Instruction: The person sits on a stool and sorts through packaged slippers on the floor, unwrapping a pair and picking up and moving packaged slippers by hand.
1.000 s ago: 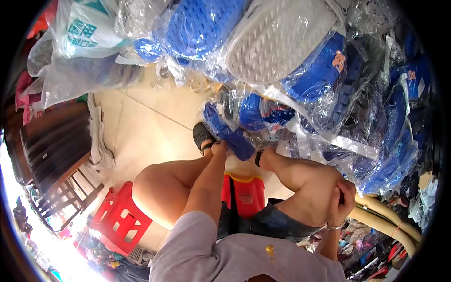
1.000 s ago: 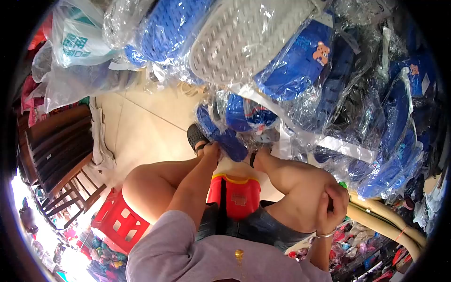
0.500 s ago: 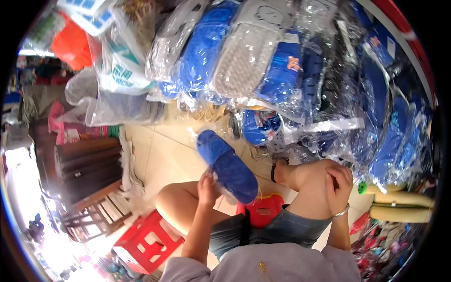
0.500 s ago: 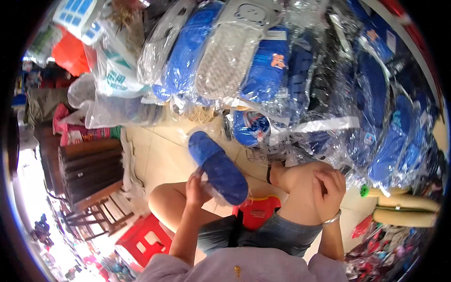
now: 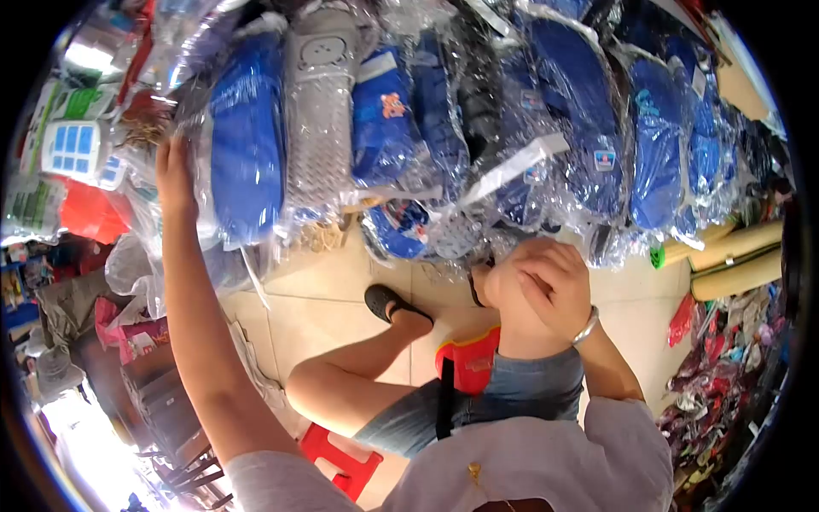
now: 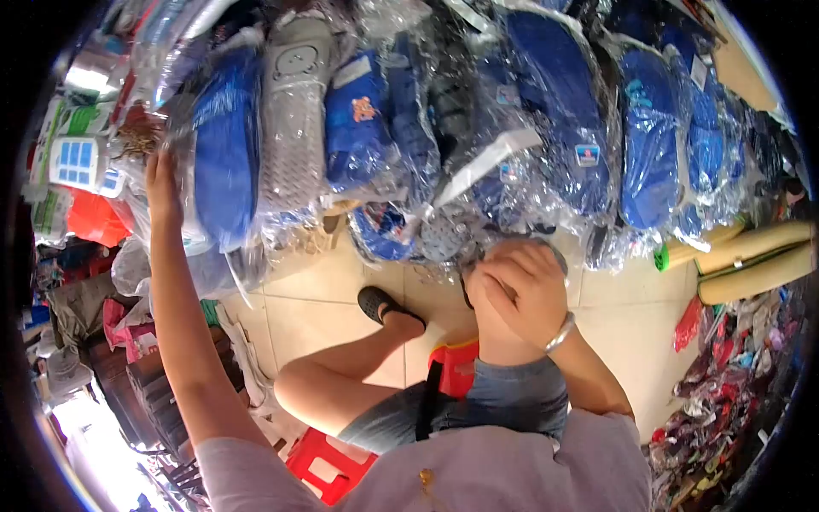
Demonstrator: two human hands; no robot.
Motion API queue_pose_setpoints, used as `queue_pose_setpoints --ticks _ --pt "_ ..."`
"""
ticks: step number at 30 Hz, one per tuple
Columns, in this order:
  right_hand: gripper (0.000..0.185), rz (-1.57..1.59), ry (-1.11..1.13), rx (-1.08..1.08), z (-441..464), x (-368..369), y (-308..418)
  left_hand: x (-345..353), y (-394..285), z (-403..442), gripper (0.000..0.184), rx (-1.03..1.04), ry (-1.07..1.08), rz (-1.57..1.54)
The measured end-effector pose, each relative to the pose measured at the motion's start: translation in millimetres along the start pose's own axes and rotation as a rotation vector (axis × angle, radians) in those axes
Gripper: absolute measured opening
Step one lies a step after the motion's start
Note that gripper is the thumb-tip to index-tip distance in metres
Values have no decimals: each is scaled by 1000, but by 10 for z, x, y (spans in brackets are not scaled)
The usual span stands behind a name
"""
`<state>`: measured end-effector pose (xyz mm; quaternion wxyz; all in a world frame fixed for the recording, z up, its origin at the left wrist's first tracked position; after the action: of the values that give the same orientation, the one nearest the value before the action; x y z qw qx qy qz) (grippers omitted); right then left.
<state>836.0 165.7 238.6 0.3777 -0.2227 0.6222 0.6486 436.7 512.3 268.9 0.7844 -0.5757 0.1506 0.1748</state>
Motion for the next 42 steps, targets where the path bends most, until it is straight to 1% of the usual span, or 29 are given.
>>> queue_pose_setpoints --ticks 1,3,5,7,8,9,10,11,12,13,14,15,16,17,19,21,23,26,29,31,32,33,34,36,38,39,40,41,42 --pt "11 -1 18 24 -7 20 -27 129 -67 153 42 199 94 433" --pt "12 59 -8 27 9 -5 -68 509 -96 34 45 305 86 319" --pt "14 86 -5 60 9 -25 -132 737 -344 -296 46 399 138 394" --pt "14 212 16 52 8 -61 -185 706 -657 -798 46 601 -49 472" --pt "14 214 18 70 -13 -69 -261 653 -615 -1069 47 570 -151 368" --pt "13 387 35 165 -35 -73 -403 598 -490 -1377 47 533 -252 267" --pt "13 559 48 254 -47 -68 -546 575 -248 -1673 48 379 -340 231" --pt "13 560 53 267 -56 -59 -643 530 79 -2008 48 221 -428 200" --pt "14 736 17 453 -73 -18 -947 554 565 -2326 50 79 -445 97" --pt "16 909 -22 639 -119 63 -1260 687 901 -2632 59 15 -341 61" --pt "22 876 -3 690 -143 227 -1546 1015 1061 -3121 67 -555 -454 -227" --pt "27 840 10 741 -242 454 -1883 1230 1533 -3515 72 -809 -423 -414" --pt "31 996 51 858 -491 801 -2248 1516 1532 -3716 72 -986 -409 -569" --pt "37 1151 90 974 -711 1093 -2512 1740 1697 -3927 75 -1102 -371 -711" --pt "66 1421 142 1251 -971 1411 -2481 2129 1642 -4081 79 -1352 -484 -908" --pt "72 1563 194 1027 -750 1536 -2411 2436 1535 -3970 81 -1440 -422 -965" --pt "78 1963 193 824 111 1250 -2007 2753 1737 -3558 86 -1244 -189 -1321" --pt "81 1831 84 986 468 1116 -1841 2858 1588 -3221 75 -1170 -101 -1231" --pt "79 1821 196 1020 474 1202 -1872 2831 1482 -3268 69 -1176 -97 -1163" --pt "69 1849 213 1021 359 1199 -1936 2755 1453 -3319 74 -1195 -84 -1199" --pt "53 1794 189 949 224 1189 -2081 2660 1444 -3356 78 -1249 -139 -1115" --pt "49 1656 241 936 58 1196 -2188 2545 1434 -3397 83 -1298 -196 -1031" --pt "45 1517 291 919 -122 1207 -2320 2397 1505 -3382 89 -1232 -52 -976" --pt "45 1200 257 1188 -762 1445 -3067 1967 1389 -3246 74 -1066 9 -795" --pt "54 765 -41 1380 -1445 1501 -3917 1413 1199 -3130 57 -847 16 -675" --pt "63 344 -114 1476 -1817 1436 -4294 1108 1074 -3110 56 -725 89 -616" --pt "72 -83 -180 1531 -2104 1298 -4543 808 852 -3109 58 -695 35 -387" --pt "86 -203 -231 1482 -2257 1228 -4599 497 716 -3146 56 -612 63 -236" --pt "90 80 -268 1511 -2400 1359 -4707 312 464 -3182 53 -615 53 -1"
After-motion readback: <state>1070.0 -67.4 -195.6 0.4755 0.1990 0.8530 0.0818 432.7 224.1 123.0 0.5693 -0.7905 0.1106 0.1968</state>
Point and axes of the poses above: each hand's wrist, its own z-axis towards the middle knuckle, its own x-axis out of the palm, y = z × x, the point moved 9 cm from there along z, towards the middle knuckle, and after that the axes turned 12 degrees about x, right-handed, at the moved point
